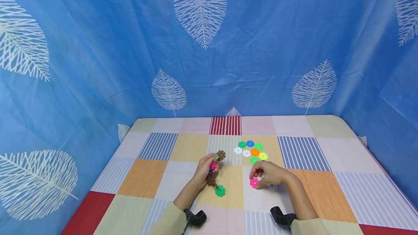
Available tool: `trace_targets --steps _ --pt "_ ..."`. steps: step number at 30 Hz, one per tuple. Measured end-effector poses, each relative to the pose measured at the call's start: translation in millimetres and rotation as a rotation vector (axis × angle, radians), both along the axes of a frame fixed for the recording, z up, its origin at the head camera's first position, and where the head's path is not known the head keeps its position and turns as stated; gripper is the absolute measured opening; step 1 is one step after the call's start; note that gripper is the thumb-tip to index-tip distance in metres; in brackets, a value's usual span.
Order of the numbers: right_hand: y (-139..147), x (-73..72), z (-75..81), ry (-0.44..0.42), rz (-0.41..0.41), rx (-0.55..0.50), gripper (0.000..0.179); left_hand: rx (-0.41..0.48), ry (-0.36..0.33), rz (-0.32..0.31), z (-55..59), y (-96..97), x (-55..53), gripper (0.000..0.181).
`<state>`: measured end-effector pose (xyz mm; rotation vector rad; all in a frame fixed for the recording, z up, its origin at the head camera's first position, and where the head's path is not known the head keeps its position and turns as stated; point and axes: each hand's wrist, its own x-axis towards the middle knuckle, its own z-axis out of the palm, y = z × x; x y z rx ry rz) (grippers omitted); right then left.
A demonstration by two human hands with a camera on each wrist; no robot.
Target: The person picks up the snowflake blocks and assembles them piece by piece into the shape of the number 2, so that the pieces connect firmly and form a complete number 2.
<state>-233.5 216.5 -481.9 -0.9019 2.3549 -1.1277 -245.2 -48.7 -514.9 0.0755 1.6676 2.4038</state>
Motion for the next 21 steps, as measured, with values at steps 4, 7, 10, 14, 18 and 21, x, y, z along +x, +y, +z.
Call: trace_targets --steps 4,7,10,14,18,21 --pt "-5.9 -0.3 2.0 0.004 -0.074 0.013 0.026 -0.048 0.000 -0.009 5.8 0.0 3.1 0.014" --pt "-16.9 -0.9 2.7 0.022 -0.175 -0.054 0.021 -0.090 0.026 -0.025 15.4 -0.9 9.8 0.016" --pt "-34.7 -1.4 -0.5 0.090 -0.304 -0.170 0.019 -0.110 0.056 -0.047 21.5 -2.3 14.7 0.018" --pt "-57.7 -1.3 -8.9 0.178 -0.436 -0.320 0.014 -0.099 0.076 -0.071 21.8 -2.1 15.4 0.017" --pt "-72.5 0.4 -14.8 0.212 -0.490 -0.424 0.009 -0.118 0.095 -0.077 23.0 -2.1 15.8 0.017" --pt "-77.9 2.6 -16.7 0.234 -0.501 -0.456 0.008 -0.133 0.112 -0.080 23.4 -1.7 16.4 0.017"
